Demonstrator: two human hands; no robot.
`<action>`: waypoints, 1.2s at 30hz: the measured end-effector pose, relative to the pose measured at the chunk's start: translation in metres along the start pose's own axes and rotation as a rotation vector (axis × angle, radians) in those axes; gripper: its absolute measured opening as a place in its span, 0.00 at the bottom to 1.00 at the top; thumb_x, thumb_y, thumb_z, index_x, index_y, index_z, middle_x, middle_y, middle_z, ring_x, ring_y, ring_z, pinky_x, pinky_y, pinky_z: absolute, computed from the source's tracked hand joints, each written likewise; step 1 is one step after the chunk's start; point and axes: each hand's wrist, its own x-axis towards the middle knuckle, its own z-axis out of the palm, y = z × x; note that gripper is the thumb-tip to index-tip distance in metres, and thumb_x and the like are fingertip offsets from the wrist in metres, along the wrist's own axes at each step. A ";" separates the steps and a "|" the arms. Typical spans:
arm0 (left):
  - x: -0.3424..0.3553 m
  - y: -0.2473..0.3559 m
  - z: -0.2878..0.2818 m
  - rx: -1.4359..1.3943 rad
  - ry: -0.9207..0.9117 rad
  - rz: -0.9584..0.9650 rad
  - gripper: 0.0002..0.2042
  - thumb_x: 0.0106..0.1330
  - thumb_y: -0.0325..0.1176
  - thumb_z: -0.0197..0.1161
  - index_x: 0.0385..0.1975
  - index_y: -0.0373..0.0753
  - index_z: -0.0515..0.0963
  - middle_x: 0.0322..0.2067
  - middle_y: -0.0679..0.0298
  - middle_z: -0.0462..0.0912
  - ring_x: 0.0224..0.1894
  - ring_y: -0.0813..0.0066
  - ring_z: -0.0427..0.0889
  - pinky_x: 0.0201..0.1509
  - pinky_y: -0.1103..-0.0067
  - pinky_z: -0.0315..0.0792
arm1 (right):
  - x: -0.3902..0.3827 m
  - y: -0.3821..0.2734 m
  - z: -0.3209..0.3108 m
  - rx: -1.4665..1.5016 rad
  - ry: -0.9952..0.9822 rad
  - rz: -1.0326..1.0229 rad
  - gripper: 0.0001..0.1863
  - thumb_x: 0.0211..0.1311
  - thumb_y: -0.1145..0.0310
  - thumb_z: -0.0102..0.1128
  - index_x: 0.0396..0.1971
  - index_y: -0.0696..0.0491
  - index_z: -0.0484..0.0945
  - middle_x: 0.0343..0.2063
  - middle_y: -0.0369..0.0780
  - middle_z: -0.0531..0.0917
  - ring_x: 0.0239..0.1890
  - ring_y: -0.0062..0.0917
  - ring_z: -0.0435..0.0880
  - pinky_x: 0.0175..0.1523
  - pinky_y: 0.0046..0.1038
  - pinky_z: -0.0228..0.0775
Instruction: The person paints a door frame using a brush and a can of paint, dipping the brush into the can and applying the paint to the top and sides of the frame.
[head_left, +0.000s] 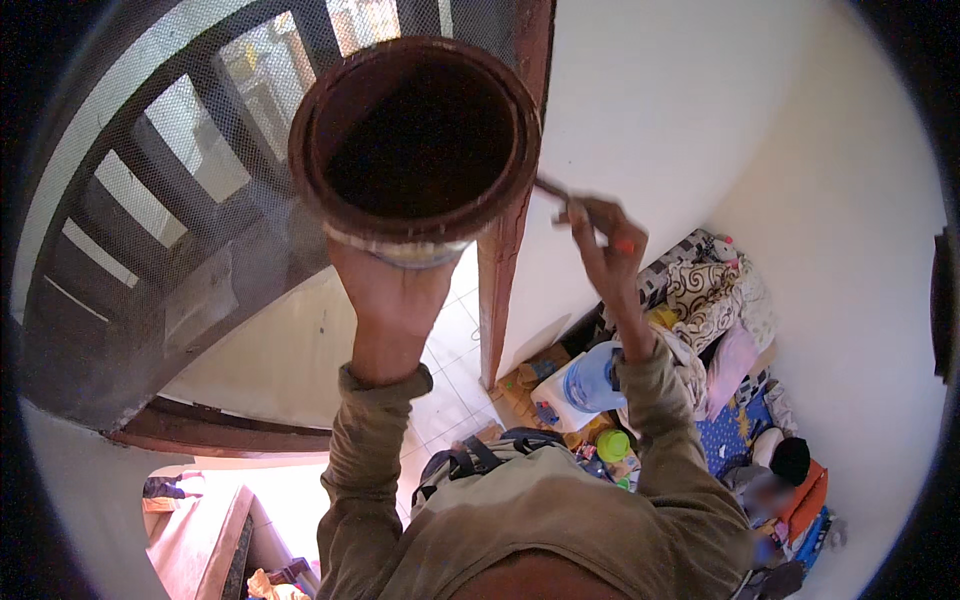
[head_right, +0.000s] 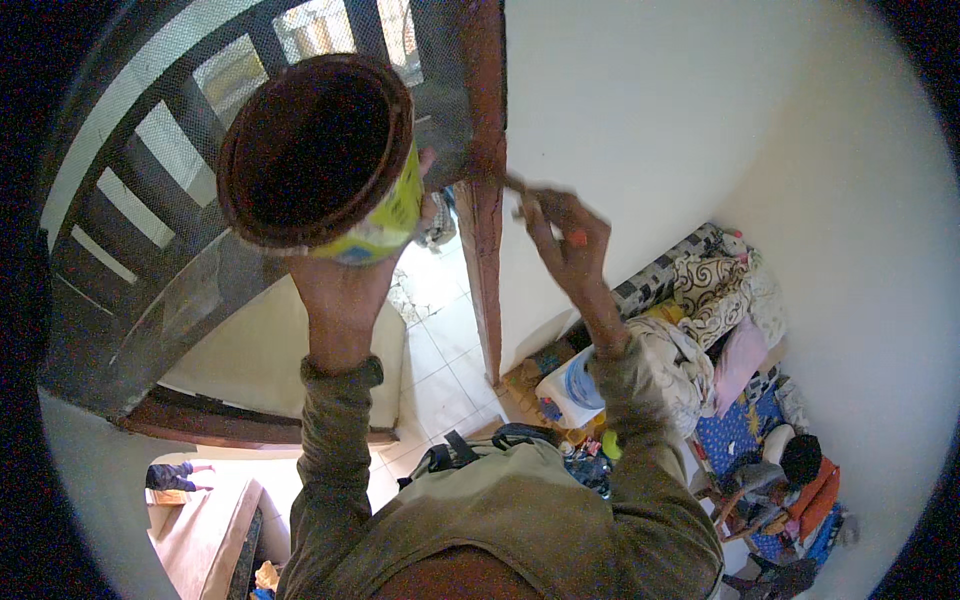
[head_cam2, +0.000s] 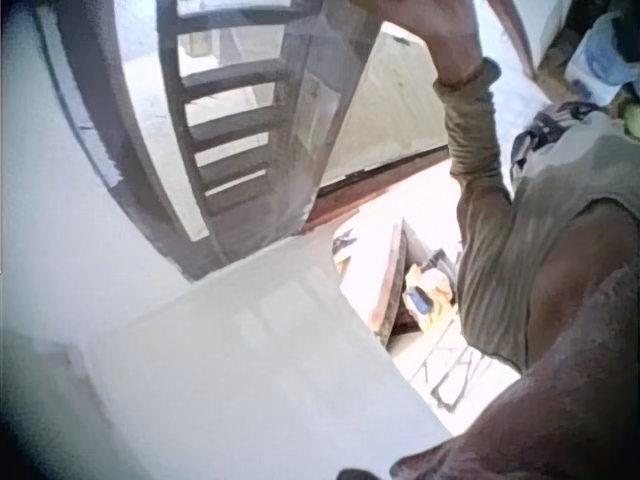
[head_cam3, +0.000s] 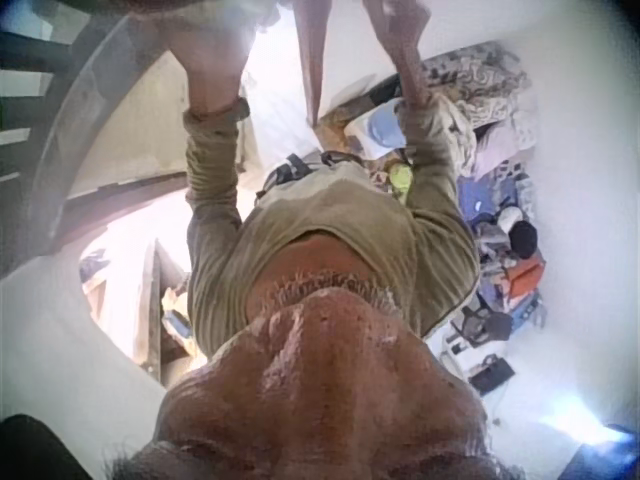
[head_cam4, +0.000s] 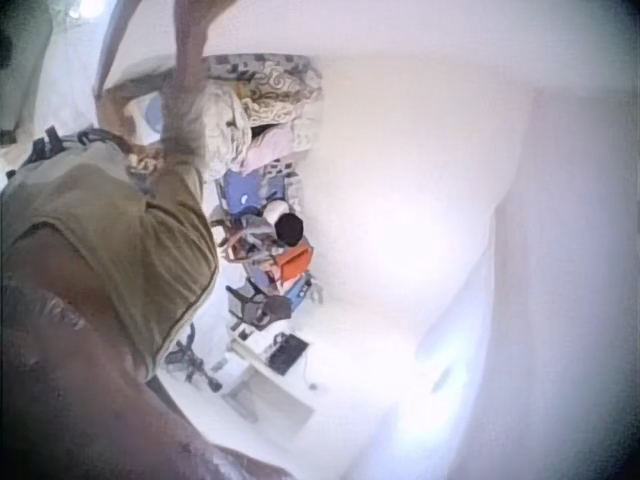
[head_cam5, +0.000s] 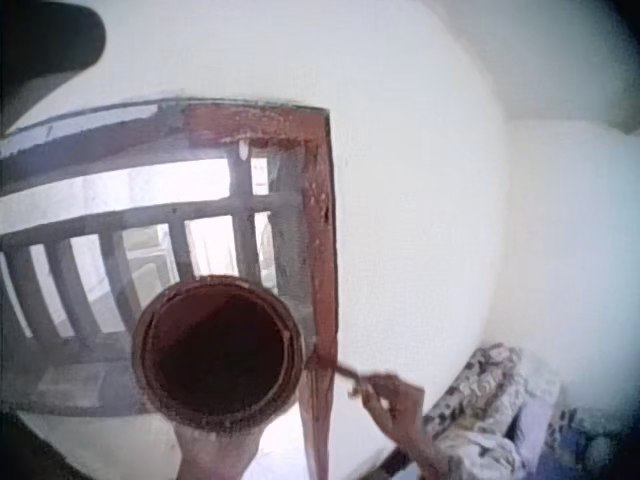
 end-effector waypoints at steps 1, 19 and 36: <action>-0.017 -0.002 -0.014 0.173 0.015 0.006 0.41 0.69 0.58 0.58 0.76 0.41 0.55 0.75 0.47 0.57 0.76 0.39 0.52 0.73 0.45 0.58 | -0.026 0.000 -0.004 -0.040 -0.044 0.096 0.10 0.72 0.72 0.61 0.44 0.64 0.81 0.34 0.42 0.89 0.37 0.21 0.88 0.41 0.24 0.81; -0.220 -0.055 -0.099 1.023 0.446 0.007 0.27 0.77 0.53 0.42 0.64 0.39 0.71 0.64 0.56 0.75 0.67 0.59 0.73 0.71 0.57 0.69 | -0.161 -0.016 0.004 0.312 0.113 0.764 0.11 0.71 0.66 0.61 0.43 0.59 0.80 0.29 0.40 0.85 0.23 0.22 0.84 0.29 0.23 0.80; -0.252 -0.047 -0.133 0.977 0.413 -0.012 0.30 0.60 0.19 0.70 0.63 0.34 0.68 0.57 0.50 0.80 0.54 0.58 0.84 0.61 0.59 0.80 | -0.128 -0.045 0.032 0.427 0.057 0.663 0.12 0.73 0.69 0.56 0.48 0.61 0.77 0.35 0.45 0.86 0.32 0.25 0.87 0.39 0.25 0.79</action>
